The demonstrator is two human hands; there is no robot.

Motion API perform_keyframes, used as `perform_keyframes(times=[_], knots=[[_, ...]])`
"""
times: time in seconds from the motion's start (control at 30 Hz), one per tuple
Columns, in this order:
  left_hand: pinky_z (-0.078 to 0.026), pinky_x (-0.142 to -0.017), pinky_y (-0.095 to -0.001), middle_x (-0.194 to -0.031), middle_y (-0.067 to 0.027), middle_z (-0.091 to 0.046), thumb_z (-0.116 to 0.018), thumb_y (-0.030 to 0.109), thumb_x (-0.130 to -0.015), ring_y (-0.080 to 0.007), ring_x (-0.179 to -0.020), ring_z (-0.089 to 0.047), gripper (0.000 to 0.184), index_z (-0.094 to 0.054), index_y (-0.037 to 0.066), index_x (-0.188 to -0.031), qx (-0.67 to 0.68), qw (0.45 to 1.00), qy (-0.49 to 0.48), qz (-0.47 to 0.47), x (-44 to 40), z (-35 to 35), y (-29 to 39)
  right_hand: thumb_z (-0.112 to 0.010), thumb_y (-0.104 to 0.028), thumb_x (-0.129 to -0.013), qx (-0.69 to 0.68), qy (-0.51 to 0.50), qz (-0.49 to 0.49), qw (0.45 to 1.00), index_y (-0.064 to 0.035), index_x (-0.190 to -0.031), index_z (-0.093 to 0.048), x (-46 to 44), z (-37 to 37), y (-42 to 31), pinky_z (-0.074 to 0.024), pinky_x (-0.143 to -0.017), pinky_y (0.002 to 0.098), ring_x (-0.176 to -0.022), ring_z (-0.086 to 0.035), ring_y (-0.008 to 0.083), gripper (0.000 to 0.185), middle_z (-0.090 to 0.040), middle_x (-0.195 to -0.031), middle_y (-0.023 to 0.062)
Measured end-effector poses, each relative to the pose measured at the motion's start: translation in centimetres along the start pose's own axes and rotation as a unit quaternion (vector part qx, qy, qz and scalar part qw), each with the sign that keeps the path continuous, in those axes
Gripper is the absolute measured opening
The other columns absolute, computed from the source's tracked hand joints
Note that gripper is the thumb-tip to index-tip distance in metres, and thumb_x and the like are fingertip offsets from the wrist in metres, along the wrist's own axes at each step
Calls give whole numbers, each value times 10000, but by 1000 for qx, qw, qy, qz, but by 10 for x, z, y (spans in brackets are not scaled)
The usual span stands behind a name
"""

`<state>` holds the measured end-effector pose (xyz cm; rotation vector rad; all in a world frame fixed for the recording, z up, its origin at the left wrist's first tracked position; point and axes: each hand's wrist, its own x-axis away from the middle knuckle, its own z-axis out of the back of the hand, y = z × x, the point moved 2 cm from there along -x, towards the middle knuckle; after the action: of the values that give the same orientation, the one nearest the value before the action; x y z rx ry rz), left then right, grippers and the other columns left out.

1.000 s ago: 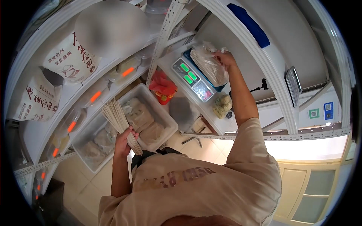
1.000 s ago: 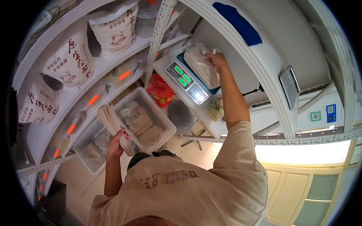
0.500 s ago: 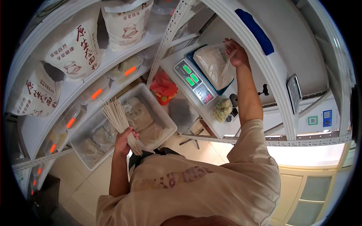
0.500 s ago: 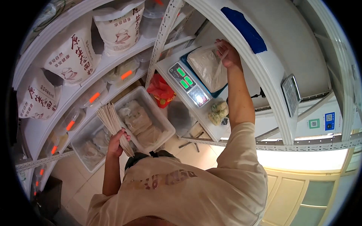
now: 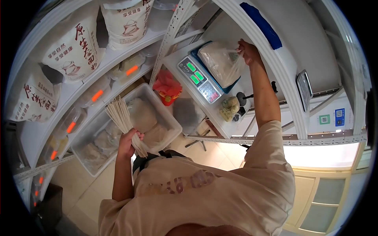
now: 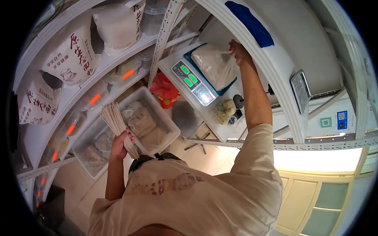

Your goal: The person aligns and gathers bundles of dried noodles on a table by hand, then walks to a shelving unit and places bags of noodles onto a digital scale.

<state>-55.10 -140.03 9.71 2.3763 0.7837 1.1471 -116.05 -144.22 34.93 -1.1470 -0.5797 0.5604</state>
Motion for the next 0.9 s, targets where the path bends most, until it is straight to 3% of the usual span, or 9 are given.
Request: perform_keyframes(times=[0.23,0.33,0.4,0.6,0.63,0.77,0.8,0.83,0.9], knots=[[-574,-693,-349,-818,-82,-655,-685,189,-917,-229,-759,-686,194,-635,9,-970,14,1000,-9,-7,14,4,2,-642,-444,-914,-341,-85,221,910,-113,-959,-695,-22,33,-13,-496,-737,377,-660,-627,233,338,-682,-755,67],[-572,-689,-349,-821,-82,-655,-681,184,-915,-229,-753,-686,188,-635,11,-972,14,1000,1,-13,19,14,3,-649,-372,-920,-364,-128,240,891,-139,-1049,-694,-3,50,-19,-506,-759,351,-815,-659,199,271,-710,-943,30],[-570,-686,-349,-820,-83,-655,-678,182,-913,-228,-750,-686,184,-636,13,-969,17,1000,9,-12,22,24,6,-636,-296,-942,-309,-34,296,903,-135,-1086,-674,15,50,-23,-515,-773,327,-957,-651,163,220,-692,-1080,10],[-566,-685,-337,-795,-83,-647,-675,179,-915,-225,-746,-679,170,-633,17,-945,27,999,-6,-17,30,62,17,-571,-195,-925,-475,102,134,864,-81,-988,-668,114,28,-68,-516,-697,365,-844,-652,215,162,-695,-965,70],[-566,-685,-337,-795,-83,-647,-675,179,-915,-225,-746,-679,170,-633,17,-945,31,999,2,-15,35,69,22,-581,-172,-869,-484,96,123,861,-74,-853,-639,109,40,-58,-437,-581,348,-636,-543,191,115,-604,-751,72],[-562,-685,-327,-769,-64,-628,-714,202,-910,-209,-730,-664,210,-614,28,-973,64,995,37,-74,62,110,30,-598,-200,-818,-598,-253,81,756,-124,-676,-486,119,70,-4,-216,-470,342,-526,-289,153,196,-354,-633,7],[-562,-691,-324,-769,-62,-626,-714,199,-912,-208,-733,-665,213,-611,30,-987,73,993,43,-87,68,126,29,-590,-188,-813,-639,-217,3,738,-144,-630,-354,117,78,11,-231,-494,345,-545,-300,155,302,-278,-624,-6],[-562,-698,-321,-769,-60,-625,-715,197,-913,-207,-736,-666,216,-607,31,-1001,79,990,57,-99,82,144,26,-569,-149,-792,-546,-169,-10,821,-151,-629,-274,131,77,11,-254,-548,350,-571,-304,157,337,-244,-622,-5],[-560,-720,-310,-786,-56,-627,-722,202,-912,-207,-768,-671,205,-619,37,-979,77,972,167,-143,122,160,27,-528,9,-699,-593,-182,-61,782,-128,-643,-279,146,81,18,-264,-617,367,-585,-280,154,290,-239,-632,0]])
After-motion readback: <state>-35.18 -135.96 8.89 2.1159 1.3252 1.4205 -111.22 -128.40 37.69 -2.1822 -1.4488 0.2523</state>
